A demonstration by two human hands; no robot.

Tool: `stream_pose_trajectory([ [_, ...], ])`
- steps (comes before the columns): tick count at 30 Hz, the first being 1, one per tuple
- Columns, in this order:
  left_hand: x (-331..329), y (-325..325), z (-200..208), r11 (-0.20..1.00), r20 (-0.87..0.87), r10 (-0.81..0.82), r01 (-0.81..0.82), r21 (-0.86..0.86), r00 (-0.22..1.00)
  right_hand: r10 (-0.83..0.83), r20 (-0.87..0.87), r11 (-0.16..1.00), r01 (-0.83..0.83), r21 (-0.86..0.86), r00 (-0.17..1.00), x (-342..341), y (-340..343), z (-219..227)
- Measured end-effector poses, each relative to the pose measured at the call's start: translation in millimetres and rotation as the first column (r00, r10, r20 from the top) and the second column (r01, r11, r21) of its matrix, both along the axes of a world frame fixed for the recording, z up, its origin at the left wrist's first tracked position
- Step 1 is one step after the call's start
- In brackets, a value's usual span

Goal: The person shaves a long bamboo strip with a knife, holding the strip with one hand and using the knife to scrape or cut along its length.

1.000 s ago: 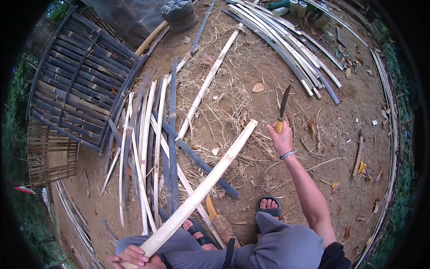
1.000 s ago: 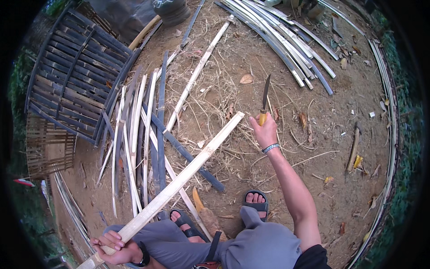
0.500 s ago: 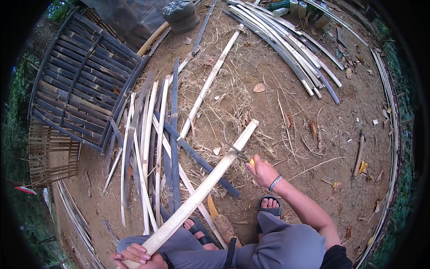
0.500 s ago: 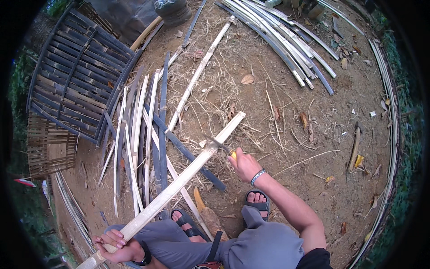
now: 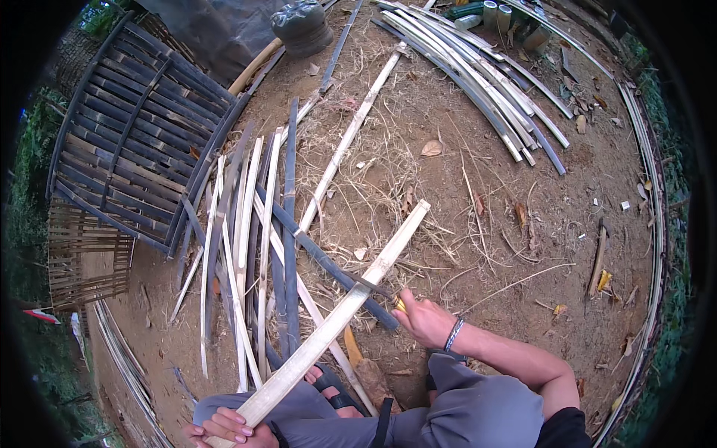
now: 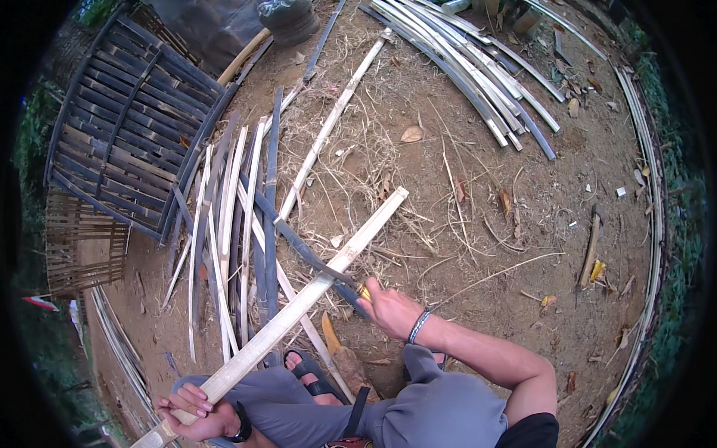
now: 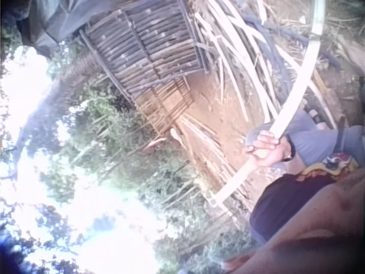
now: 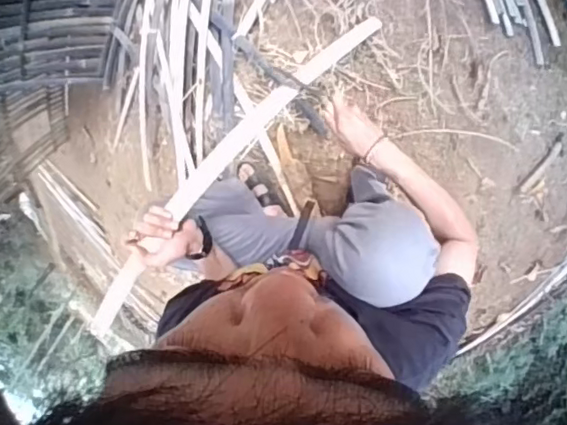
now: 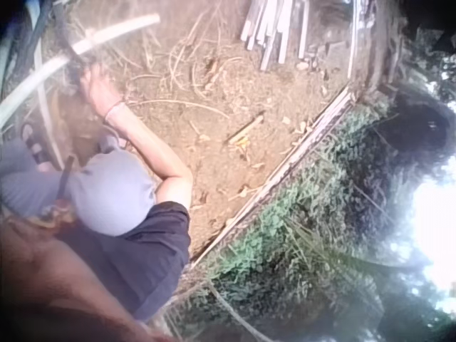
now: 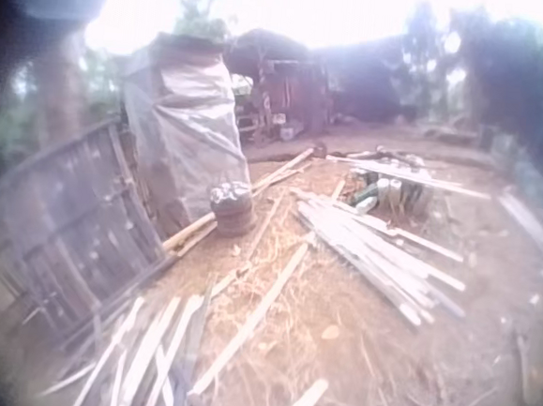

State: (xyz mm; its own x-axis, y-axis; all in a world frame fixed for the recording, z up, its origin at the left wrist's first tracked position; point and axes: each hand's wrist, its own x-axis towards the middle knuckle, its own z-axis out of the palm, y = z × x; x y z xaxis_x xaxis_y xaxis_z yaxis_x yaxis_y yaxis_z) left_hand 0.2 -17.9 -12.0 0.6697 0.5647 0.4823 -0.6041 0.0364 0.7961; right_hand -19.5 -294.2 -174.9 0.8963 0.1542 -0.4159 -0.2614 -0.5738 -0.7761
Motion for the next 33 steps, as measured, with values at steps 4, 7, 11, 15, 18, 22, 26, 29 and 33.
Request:
stream_pose_trajectory([
  [4, -6.3, 3.0, -2.3, 0.968, 0.102, -0.249, 0.247, 0.039, 0.963, -0.179, 0.161, 0.951, 0.213, -0.225, 0.971, 19.5, -36.7, -30.1],
  [7, -15.5, 25.6, -5.0, 0.853, 0.210, -0.521, 0.508, 0.114, 0.827, -0.042, -0.029, 0.998, 0.041, -0.045, 0.999, 7.6, -8.8, 10.7],
  [11, -12.3, 22.5, -4.6, 0.853, 0.199, -0.523, 0.504, 0.138, 0.829, -0.084, -0.037, 0.983, 0.077, -0.166, 0.996, 21.6, -31.3, -2.1],
  [15, -13.1, 14.5, -4.0, 0.864, 0.219, -0.504, 0.491, 0.117, 0.835, -0.198, -0.114, 0.968, 0.176, -0.179, 0.974, 26.8, -44.1, -28.8],
  [18, -12.1, 20.5, -4.8, 0.879, 0.181, -0.476, 0.459, 0.128, 0.861, -0.052, -0.079, 0.986, 0.039, -0.160, 0.996, 22.1, -30.5, -5.9],
  [22, 0.6, 9.3, -5.2, 0.963, 0.071, -0.270, 0.267, 0.048, 0.960, -0.041, 0.103, 0.982, 0.059, -0.180, 0.994, 18.5, -42.3, -39.5],
  [26, -0.3, 8.9, -3.5, 0.967, 0.057, -0.246, 0.241, 0.084, 0.968, -0.073, 0.021, 0.993, 0.075, -0.089, 0.997, 14.4, -16.1, -11.5],
  [29, -1.0, 6.8, -2.3, 0.966, 0.079, -0.256, 0.251, 0.067, 0.963, -0.044, 0.065, 0.992, 0.052, -0.116, 0.997, 1.5, -9.8, -6.4],
  [33, -4.6, 1.0, -2.2, 0.968, 0.076, -0.250, 0.248, 0.039, 0.965, -0.125, 0.209, 0.965, 0.167, -0.201, 0.970, 1.7, -21.3, -33.5],
])
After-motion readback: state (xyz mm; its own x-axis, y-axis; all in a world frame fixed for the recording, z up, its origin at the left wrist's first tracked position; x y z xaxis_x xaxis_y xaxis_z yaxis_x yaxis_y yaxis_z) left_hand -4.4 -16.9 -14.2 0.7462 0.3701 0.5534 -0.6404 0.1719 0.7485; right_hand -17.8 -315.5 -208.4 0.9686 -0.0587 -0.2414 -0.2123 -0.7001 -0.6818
